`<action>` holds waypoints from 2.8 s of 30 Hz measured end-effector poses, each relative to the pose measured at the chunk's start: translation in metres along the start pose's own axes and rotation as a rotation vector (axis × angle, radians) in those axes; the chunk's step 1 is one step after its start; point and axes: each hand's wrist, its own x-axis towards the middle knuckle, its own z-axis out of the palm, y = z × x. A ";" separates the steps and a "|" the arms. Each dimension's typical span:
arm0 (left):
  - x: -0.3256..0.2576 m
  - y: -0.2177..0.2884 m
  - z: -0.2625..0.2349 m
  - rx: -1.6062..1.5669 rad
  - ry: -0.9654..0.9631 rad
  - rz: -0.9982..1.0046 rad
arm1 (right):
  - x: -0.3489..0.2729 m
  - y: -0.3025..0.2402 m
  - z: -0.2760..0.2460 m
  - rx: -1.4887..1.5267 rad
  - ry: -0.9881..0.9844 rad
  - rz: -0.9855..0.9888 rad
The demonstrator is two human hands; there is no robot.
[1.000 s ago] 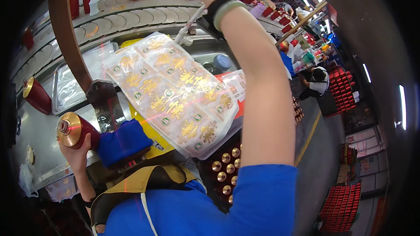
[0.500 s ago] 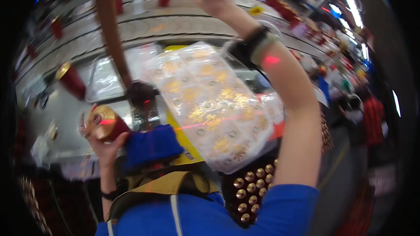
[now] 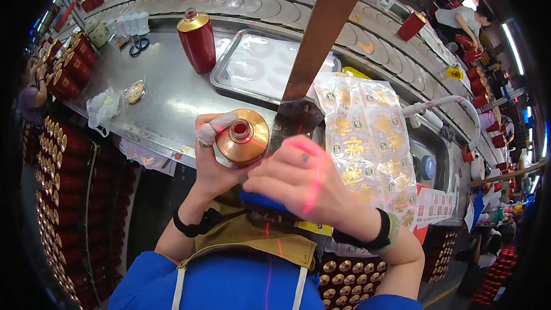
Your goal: Applying decorative labels and seals to red liquor bottles on a factory assembly line.
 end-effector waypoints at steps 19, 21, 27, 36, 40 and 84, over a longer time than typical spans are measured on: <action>-0.003 -0.009 0.002 -0.368 -0.064 -0.091 | 0.008 0.007 -0.015 -0.004 -0.101 0.081; -0.007 -0.009 0.003 -0.077 0.010 -0.076 | 0.015 0.007 -0.018 0.032 -0.125 0.040; 0.000 -0.009 -0.007 -0.117 -0.084 -0.053 | -0.001 0.007 -0.010 0.023 -0.173 0.101; -0.013 -0.002 0.017 0.135 0.148 0.028 | 0.017 0.024 0.011 0.186 0.136 0.802; -0.009 -0.004 0.016 0.149 0.095 0.045 | 0.035 0.030 0.007 0.131 0.203 0.816; -0.005 0.044 0.040 -0.716 -0.287 -0.641 | -0.070 -0.041 0.037 0.337 0.497 0.879</action>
